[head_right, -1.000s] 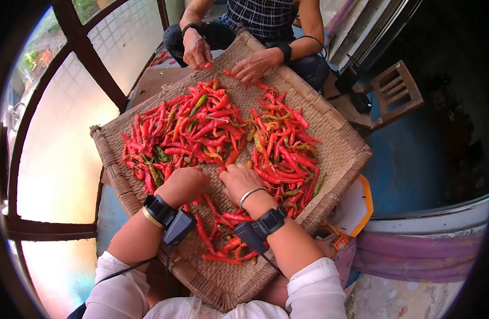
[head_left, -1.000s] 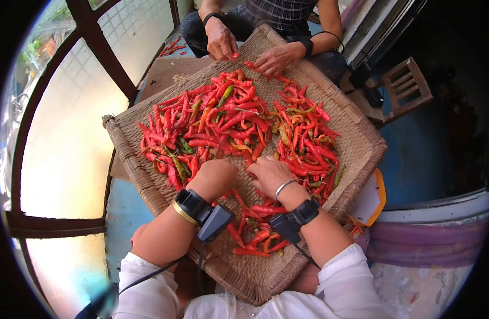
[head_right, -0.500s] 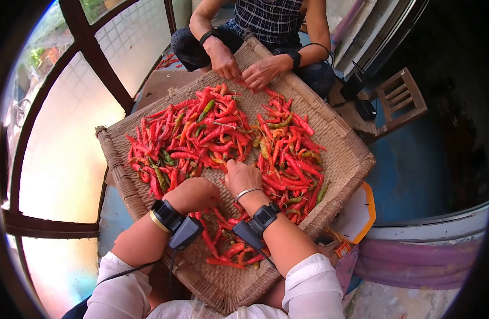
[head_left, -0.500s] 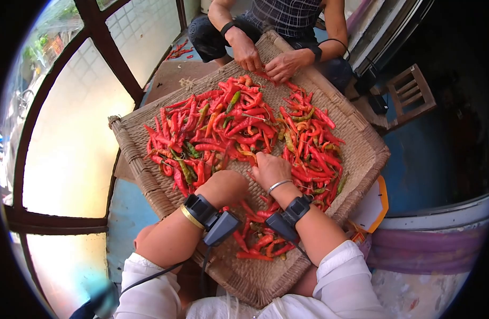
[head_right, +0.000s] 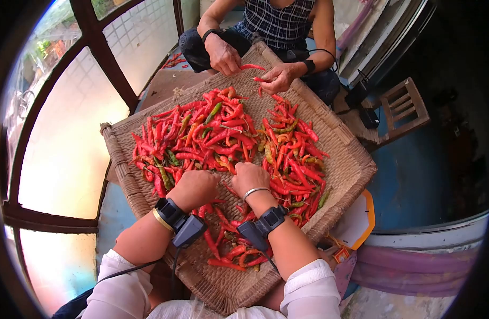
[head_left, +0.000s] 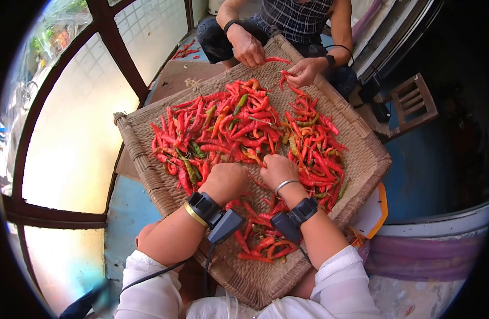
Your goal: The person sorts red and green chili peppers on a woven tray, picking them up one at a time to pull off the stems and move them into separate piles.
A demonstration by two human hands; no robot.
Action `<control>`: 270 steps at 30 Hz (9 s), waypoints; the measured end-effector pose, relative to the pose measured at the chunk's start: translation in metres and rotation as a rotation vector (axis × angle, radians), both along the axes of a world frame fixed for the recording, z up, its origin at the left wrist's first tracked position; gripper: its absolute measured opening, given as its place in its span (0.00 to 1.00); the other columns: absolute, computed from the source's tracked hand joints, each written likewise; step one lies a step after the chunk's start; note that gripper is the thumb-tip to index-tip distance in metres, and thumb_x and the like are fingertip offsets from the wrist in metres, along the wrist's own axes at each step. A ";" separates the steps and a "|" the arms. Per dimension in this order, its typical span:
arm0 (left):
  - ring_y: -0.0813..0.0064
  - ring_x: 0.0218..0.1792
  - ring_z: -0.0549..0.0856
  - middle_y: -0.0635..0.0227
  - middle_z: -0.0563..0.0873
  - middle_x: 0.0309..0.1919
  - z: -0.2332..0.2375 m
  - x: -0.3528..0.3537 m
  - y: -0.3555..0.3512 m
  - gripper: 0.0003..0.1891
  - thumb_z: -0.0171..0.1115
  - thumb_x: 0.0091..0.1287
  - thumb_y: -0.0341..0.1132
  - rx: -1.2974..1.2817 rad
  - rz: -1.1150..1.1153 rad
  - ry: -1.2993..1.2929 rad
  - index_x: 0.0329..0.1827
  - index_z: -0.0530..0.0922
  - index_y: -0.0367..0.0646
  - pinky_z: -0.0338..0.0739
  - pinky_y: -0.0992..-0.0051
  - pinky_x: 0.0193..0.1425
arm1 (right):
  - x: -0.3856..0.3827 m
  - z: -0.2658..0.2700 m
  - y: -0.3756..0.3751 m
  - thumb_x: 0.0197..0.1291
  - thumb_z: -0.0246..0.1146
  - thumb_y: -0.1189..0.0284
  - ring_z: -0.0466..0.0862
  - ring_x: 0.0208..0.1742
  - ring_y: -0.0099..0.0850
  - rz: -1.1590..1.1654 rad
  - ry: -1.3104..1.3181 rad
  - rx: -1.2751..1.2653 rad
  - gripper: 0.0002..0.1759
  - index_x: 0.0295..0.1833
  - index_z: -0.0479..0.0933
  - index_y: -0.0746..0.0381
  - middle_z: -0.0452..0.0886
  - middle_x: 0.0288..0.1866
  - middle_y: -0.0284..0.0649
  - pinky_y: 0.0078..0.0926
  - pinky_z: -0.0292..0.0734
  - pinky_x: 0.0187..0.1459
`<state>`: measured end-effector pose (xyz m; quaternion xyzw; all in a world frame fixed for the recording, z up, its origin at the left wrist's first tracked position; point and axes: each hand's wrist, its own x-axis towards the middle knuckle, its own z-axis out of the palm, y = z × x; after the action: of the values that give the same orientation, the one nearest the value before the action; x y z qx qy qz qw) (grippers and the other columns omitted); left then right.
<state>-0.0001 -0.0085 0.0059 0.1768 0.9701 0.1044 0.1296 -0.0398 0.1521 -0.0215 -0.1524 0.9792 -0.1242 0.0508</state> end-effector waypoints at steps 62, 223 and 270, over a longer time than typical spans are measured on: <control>0.61 0.37 0.82 0.60 0.81 0.38 0.023 -0.020 0.004 0.08 0.58 0.56 0.23 0.857 0.092 0.325 0.39 0.78 0.39 0.77 0.70 0.41 | 0.002 0.057 0.047 0.63 0.54 0.67 0.79 0.23 0.24 -0.170 -0.643 -0.890 0.12 0.41 0.75 0.65 0.80 0.26 0.37 0.21 0.74 0.27; 0.87 0.35 0.80 0.74 0.84 0.30 0.036 -0.003 0.029 0.03 0.59 0.60 0.22 1.002 -0.045 -0.251 0.34 0.80 0.37 0.76 0.82 0.42 | 0.036 0.058 0.047 0.49 0.63 0.67 0.81 0.36 0.45 0.248 0.064 -0.338 0.19 0.50 0.71 0.54 0.80 0.34 0.43 0.40 0.77 0.37; 0.88 0.26 0.80 0.77 0.81 0.28 0.032 -0.010 0.042 0.09 0.60 0.64 0.29 1.190 0.113 -0.560 0.46 0.77 0.40 0.70 0.85 0.28 | 0.028 0.105 0.073 0.61 0.57 0.75 0.78 0.24 0.17 -0.076 -0.325 -1.425 0.07 0.43 0.76 0.65 0.82 0.30 0.37 0.15 0.75 0.28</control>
<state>-0.0104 0.0333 0.0381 0.1331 0.6843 0.6714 0.2516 -0.0122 0.2255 0.0831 -0.0941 0.6455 -0.7538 0.0795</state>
